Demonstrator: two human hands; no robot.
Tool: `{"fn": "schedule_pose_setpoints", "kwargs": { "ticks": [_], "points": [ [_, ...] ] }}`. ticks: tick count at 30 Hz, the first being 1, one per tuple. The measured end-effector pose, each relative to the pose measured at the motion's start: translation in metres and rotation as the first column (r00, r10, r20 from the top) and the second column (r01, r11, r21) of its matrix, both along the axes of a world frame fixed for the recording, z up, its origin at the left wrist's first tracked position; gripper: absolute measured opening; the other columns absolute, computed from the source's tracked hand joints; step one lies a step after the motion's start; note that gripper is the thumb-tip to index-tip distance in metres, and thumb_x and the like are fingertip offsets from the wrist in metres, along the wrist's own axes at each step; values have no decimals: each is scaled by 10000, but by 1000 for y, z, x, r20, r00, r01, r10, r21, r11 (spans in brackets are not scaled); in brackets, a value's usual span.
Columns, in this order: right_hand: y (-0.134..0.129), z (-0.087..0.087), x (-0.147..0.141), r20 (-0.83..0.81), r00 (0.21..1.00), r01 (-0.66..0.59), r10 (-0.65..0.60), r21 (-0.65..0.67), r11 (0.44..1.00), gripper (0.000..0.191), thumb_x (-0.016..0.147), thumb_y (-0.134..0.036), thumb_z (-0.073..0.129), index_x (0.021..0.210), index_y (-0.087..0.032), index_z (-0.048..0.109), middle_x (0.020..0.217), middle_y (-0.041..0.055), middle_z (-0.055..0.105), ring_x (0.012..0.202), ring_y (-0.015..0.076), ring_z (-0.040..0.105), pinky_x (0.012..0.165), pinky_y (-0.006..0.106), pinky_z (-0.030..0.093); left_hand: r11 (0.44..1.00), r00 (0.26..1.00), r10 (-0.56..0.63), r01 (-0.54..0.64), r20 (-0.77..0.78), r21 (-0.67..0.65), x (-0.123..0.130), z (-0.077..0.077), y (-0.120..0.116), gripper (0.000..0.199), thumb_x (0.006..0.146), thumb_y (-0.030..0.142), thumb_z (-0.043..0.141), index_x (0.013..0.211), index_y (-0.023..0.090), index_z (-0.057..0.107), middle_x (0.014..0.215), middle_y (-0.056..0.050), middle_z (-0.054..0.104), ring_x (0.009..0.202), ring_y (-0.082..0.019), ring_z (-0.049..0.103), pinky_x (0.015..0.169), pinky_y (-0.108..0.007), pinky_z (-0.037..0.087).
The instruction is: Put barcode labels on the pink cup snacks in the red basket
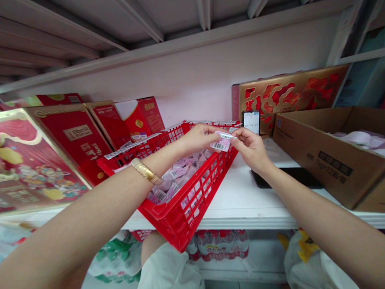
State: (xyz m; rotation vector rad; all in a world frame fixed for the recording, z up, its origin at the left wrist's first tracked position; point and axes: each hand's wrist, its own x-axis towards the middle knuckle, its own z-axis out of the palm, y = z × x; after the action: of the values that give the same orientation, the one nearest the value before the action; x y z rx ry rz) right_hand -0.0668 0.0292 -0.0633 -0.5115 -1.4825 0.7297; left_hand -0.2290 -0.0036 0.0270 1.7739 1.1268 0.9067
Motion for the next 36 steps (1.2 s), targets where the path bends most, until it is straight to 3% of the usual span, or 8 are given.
{"fn": "schedule_pose_setpoints", "kwargs": {
  "ticks": [21, 27, 31, 36],
  "points": [
    [0, 1, 1, 23, 999, -30, 29, 24, 999, 222, 777, -425, 639, 768, -236, 524, 668, -35, 566, 603, 129, 530, 596, 277, 427, 1000, 1000, 11, -11, -12, -14, 0, -1, 3, 272, 824, 58, 553, 960, 136, 775, 791, -21, 737, 702, -88, 661, 749, -274, 608],
    [0, 0, -3, 10, 1000, 19, -19, 3, 1000, 257, 731, -417, 699, 748, -227, 526, 650, -45, 533, 589, 113, 476, 590, 268, 397, 998, 998, -2, 5, -55, 61, 0, -2, -1, 221, 795, 107, 660, 985, 130, 770, 859, -35, 747, 752, -109, 677, 727, -261, 610],
    [-3, 12, -1, 42, 995, 86, -86, -3, 996, 210, 731, -384, 658, 720, -224, 522, 617, -47, 520, 566, 111, 450, 563, 265, 376, 996, 996, -33, 40, -80, 85, -1, 2, 4, 272, 805, 207, 705, 1063, 142, 760, 871, -30, 748, 746, -116, 674, 708, -263, 614],
    [-23, 45, 27, 209, 926, 294, -313, 119, 948, 111, 755, -284, 631, 731, -220, 544, 693, -11, 584, 617, 132, 512, 595, 278, 401, 986, 973, -138, 154, -185, 71, 9, 28, 7, 443, 788, 341, 764, 1201, 188, 718, 956, -36, 754, 747, -133, 682, 667, -269, 611]
  ]
}}
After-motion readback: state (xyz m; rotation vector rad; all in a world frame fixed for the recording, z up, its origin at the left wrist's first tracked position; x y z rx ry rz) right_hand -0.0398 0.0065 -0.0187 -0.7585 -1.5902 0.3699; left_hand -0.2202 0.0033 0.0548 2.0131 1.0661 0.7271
